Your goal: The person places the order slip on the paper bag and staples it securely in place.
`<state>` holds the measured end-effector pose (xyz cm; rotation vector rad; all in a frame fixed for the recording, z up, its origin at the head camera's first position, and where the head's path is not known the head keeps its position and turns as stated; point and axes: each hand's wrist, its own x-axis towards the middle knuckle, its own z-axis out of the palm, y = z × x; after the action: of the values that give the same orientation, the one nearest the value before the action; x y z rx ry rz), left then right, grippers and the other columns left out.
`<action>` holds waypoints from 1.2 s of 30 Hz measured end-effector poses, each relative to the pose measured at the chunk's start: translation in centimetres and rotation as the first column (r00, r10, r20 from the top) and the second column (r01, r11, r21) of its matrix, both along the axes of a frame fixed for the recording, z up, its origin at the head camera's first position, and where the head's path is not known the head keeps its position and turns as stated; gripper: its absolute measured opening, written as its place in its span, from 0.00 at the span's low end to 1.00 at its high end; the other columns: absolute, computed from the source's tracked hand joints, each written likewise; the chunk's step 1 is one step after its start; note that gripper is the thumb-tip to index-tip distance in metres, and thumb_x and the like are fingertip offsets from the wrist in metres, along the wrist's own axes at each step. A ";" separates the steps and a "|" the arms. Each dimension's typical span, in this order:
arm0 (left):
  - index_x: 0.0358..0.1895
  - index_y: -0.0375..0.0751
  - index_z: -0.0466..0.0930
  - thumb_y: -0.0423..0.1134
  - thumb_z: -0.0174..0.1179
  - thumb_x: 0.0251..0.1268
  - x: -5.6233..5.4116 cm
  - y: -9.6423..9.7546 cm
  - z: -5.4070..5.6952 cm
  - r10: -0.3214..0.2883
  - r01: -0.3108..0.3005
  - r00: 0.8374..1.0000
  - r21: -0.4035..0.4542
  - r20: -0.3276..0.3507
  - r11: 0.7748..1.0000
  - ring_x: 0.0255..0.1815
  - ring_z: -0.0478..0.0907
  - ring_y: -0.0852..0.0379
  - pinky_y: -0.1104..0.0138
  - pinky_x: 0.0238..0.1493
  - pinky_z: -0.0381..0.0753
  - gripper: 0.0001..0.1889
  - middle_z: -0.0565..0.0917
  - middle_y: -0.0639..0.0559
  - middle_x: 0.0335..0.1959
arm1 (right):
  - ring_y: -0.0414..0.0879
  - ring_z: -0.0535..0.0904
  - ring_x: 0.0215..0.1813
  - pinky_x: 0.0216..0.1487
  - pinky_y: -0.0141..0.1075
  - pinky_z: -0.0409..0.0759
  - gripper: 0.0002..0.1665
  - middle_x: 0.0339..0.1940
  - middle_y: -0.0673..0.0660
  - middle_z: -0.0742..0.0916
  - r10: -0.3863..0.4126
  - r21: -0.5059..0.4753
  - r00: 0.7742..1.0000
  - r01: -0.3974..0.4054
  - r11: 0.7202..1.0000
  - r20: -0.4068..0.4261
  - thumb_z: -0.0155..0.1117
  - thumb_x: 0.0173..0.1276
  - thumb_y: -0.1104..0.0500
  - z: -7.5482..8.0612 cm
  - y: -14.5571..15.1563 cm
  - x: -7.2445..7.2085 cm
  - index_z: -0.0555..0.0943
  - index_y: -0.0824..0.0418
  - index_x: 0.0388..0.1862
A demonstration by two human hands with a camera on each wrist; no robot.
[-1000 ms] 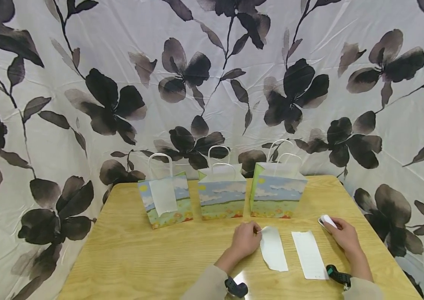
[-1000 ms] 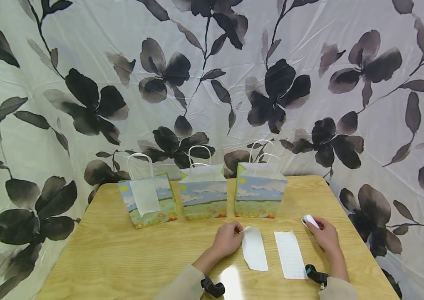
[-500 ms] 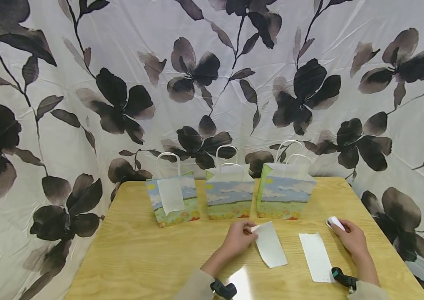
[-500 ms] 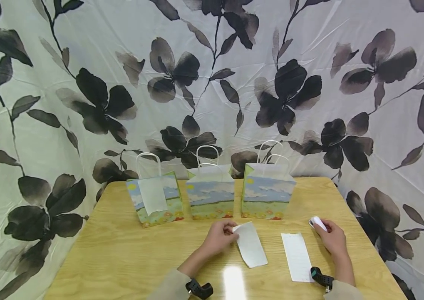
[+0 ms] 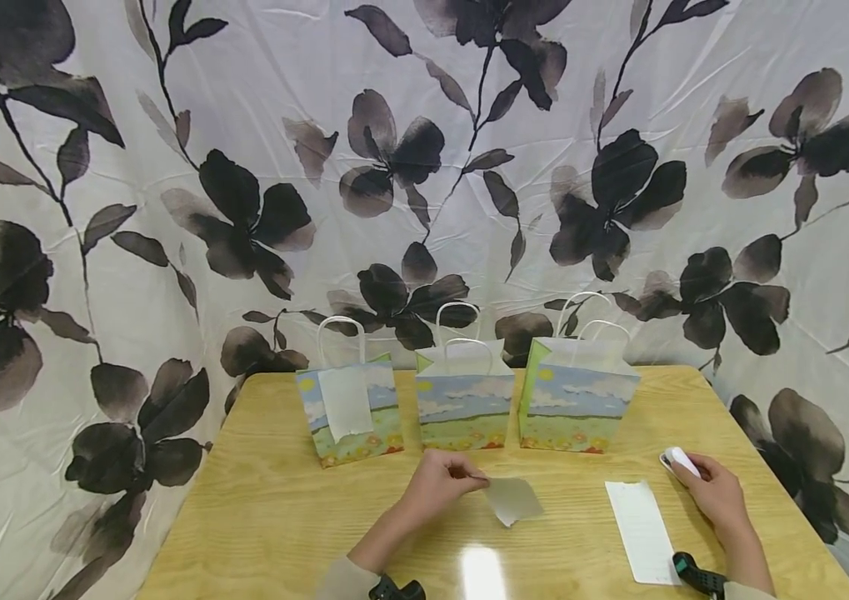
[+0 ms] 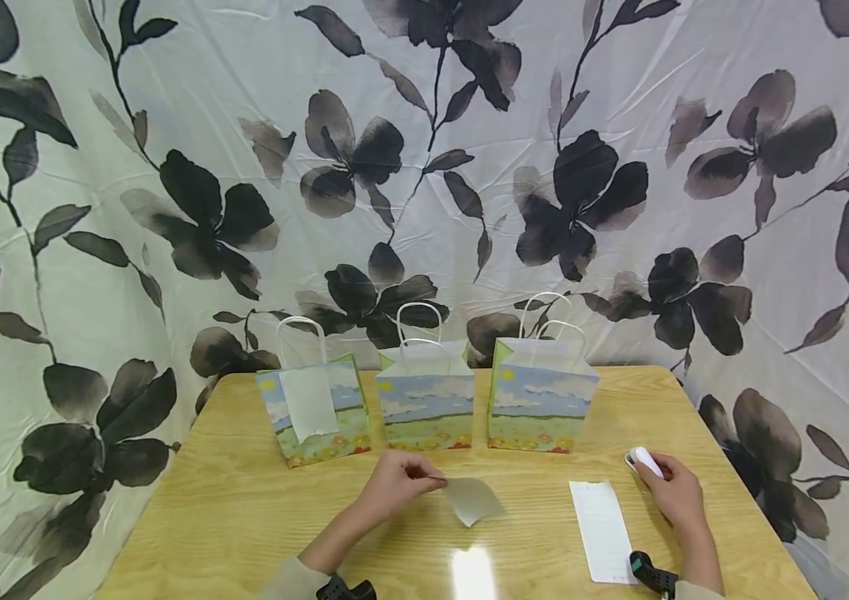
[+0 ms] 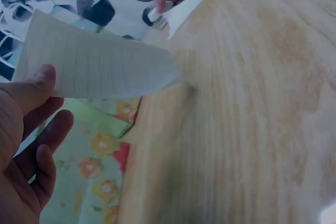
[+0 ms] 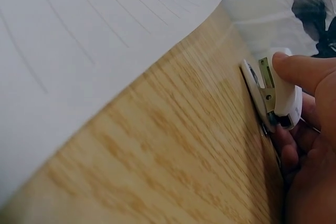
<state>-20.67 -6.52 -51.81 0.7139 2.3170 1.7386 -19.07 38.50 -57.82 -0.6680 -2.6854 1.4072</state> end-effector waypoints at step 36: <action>0.29 0.46 0.88 0.40 0.73 0.56 -6.9 -3.0 7.2 0.323 -0.463 0.692 -0.054 -0.646 0.885 0.57 0.67 0.39 0.47 0.57 0.65 0.04 0.74 0.43 0.57 | 0.61 0.70 0.57 0.49 0.44 0.69 0.39 0.60 0.75 0.74 0.031 0.075 0.999 -0.028 0.997 -0.034 0.54 0.73 0.42 -0.3 0.1 -0.1 0.68 0.75 0.65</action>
<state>-27.52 -9.48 -44.62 0.9041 3.2756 1.4955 -19.17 38.58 -58.09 -0.5942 -2.7161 1.3050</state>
